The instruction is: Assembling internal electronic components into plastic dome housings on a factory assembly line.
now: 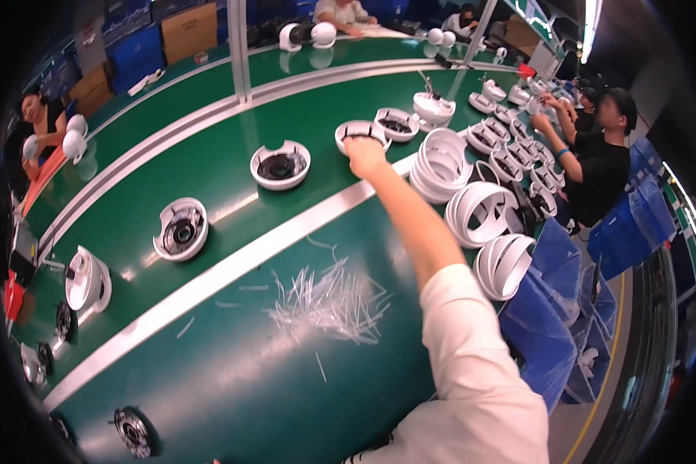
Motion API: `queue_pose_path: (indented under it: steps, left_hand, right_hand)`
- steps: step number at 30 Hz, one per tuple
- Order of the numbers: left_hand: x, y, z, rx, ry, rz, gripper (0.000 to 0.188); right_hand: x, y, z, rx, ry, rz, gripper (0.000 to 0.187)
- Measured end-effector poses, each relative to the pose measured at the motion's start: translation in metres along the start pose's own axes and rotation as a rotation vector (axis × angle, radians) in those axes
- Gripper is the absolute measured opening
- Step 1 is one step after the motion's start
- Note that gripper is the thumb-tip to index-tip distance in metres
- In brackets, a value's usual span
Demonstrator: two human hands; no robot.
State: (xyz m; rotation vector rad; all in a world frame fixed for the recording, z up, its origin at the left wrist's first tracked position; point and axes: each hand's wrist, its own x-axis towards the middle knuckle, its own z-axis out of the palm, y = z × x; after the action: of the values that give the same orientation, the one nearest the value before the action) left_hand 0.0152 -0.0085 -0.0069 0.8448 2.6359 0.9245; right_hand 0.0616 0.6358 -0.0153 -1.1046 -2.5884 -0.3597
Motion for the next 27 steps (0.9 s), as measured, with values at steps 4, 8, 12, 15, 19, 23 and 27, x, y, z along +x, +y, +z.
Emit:
queue_pose_path:
  steps: [4, 8, 12, 15, 19, 23, 27]
  left_hand:
    - [0.001, -0.018, -0.008, 0.004, -0.100, -0.021, 0.060]
    - [0.002, -0.017, -0.016, 0.003, -0.130, 0.009, 0.063]
    - [0.044, -0.006, -0.012, -0.157, 0.019, 0.681, 0.056]
    - [0.072, 0.060, -0.007, -0.488, -0.482, 0.936, 0.040]
    - [0.033, 0.163, 0.036, -0.878, -1.320, 0.901, 0.041]
    - [-0.055, 0.204, 0.042, -1.108, -1.876, 0.793, 0.055]
    - [-0.079, 0.200, 0.037, -1.146, -1.870, 0.827, 0.046]
  right_hand:
    - [0.005, -0.005, 0.029, -0.023, 0.036, -0.006, 0.024]
    - [0.014, -0.013, -0.017, -0.153, -0.187, 0.022, 0.060]
    - [0.006, -0.030, -0.069, -0.288, 0.067, -0.126, 0.073]
    - [-0.002, -0.051, -0.149, -0.024, 0.533, -0.409, 0.048]
    - [-0.054, -0.072, -0.256, -0.122, 0.667, -0.554, 0.043]
    - [-0.112, -0.086, -0.312, -0.193, 0.628, -0.593, 0.039]
    - [-0.170, -0.068, -0.344, -0.251, 0.545, -0.522, 0.038]
